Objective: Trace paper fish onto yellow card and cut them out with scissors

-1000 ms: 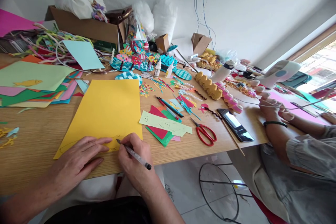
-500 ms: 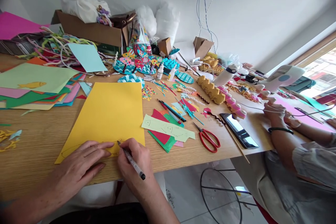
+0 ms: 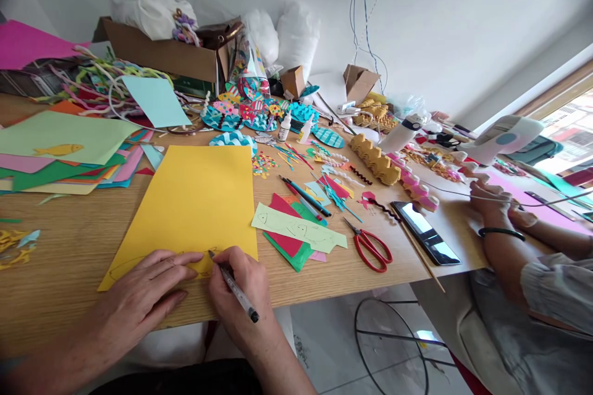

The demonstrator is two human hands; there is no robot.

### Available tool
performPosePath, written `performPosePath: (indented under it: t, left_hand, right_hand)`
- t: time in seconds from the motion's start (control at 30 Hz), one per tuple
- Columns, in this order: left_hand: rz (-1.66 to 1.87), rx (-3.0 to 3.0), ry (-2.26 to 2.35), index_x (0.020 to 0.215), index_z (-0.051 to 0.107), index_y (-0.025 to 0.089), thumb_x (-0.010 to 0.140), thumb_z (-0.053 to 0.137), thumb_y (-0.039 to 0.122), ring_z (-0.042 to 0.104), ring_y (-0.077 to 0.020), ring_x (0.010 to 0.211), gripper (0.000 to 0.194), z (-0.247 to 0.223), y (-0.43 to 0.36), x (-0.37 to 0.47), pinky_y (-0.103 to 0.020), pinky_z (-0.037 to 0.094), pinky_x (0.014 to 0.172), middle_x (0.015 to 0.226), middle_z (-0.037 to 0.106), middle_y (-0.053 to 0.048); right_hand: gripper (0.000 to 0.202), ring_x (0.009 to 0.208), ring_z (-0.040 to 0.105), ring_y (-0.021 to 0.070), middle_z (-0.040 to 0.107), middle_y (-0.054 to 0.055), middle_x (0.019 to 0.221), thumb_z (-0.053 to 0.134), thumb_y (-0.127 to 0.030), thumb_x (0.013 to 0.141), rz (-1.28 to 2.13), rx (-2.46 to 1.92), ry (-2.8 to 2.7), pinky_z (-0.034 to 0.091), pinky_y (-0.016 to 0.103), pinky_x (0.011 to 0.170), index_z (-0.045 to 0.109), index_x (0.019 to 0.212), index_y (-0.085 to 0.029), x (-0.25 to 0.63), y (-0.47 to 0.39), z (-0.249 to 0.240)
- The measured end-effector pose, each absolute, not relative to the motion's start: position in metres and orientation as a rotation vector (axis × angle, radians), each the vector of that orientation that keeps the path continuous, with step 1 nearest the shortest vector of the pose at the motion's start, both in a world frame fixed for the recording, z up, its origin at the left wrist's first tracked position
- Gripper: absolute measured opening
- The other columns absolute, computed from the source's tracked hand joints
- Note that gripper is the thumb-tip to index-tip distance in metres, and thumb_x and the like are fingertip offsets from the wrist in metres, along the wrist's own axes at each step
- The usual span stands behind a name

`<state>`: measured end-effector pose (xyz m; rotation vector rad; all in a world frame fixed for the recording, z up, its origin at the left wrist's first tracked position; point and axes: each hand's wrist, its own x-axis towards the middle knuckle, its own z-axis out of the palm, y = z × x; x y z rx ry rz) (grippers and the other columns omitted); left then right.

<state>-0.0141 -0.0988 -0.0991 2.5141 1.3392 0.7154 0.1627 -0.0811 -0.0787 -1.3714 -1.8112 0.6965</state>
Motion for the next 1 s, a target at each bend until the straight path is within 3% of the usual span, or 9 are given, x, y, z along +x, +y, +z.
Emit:
performPosePath:
  t: [1.0]
  left_hand:
    - [0.712,2.528,1.349,0.095,0.055,0.022,0.084,0.042,0.01,0.053,-0.0206,0.101,0.021,-0.0978,-0.0983,-0.0141,-0.037,0.045,0.087,0.115,0.061,-0.005]
  right_hand:
    - [0.011,0.048,0.052,0.01,0.06,-0.003,0.057,0.048,-0.013,0.074,0.672,-1.387,-1.817,0.036,0.02,0.047,0.057,0.072,-0.019,0.1629,-0.0811,-0.0772]
